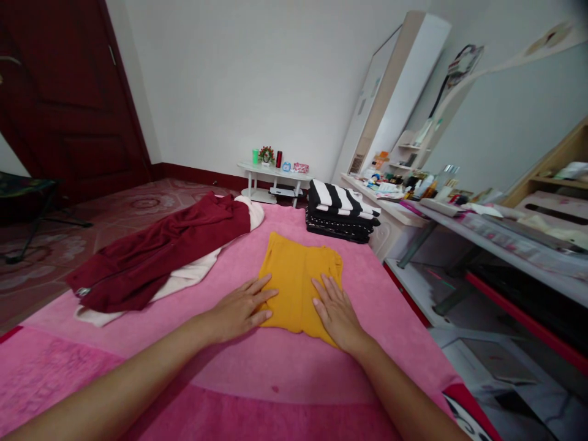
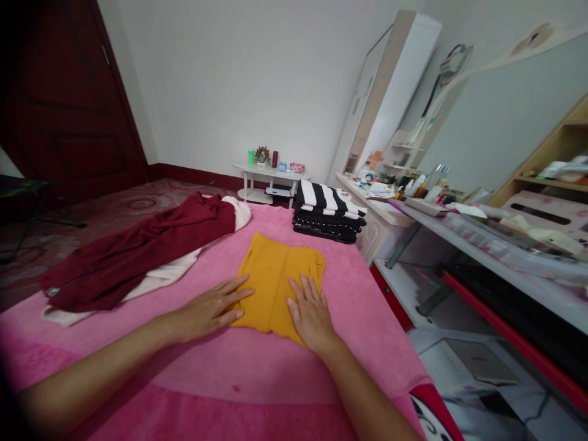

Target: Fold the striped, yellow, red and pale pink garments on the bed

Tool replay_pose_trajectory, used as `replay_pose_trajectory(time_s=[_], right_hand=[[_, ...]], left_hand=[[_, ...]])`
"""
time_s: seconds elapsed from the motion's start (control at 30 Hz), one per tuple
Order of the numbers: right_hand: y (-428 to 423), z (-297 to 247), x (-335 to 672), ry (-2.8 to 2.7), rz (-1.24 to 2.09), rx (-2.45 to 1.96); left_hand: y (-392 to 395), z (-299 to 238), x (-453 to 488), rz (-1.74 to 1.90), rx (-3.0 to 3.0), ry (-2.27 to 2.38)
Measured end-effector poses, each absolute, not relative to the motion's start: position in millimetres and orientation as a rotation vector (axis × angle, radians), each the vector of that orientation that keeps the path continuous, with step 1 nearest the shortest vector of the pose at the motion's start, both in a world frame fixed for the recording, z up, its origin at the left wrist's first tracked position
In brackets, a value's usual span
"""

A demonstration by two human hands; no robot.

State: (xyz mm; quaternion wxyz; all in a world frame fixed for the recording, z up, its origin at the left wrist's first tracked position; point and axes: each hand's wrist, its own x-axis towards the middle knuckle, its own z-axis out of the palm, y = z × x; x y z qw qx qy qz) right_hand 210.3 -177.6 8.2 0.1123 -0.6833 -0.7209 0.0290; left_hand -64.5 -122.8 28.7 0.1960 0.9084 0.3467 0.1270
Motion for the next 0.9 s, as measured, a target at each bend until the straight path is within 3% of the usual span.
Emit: replay_pose_trajectory(time_s=[0.23,0.5,0.7,0.9], right_hand=[[-194,9,209,-2.075,-0.045,-1.886],[-177,22,252,-1.733,0.035,-2.108],[-150,27,254,-1.609,0.286,-2.174],[-143,22,252,-1.573,0.319,-2.087]], left_hand=[[-121,35,-77,0.518,2.32,0.877],[-105,20,-77,0.703,1.687,1.263],[-109,24,-60,0.652,1.892,1.309],[-117,23,-50,0.663,1.928,1.369]])
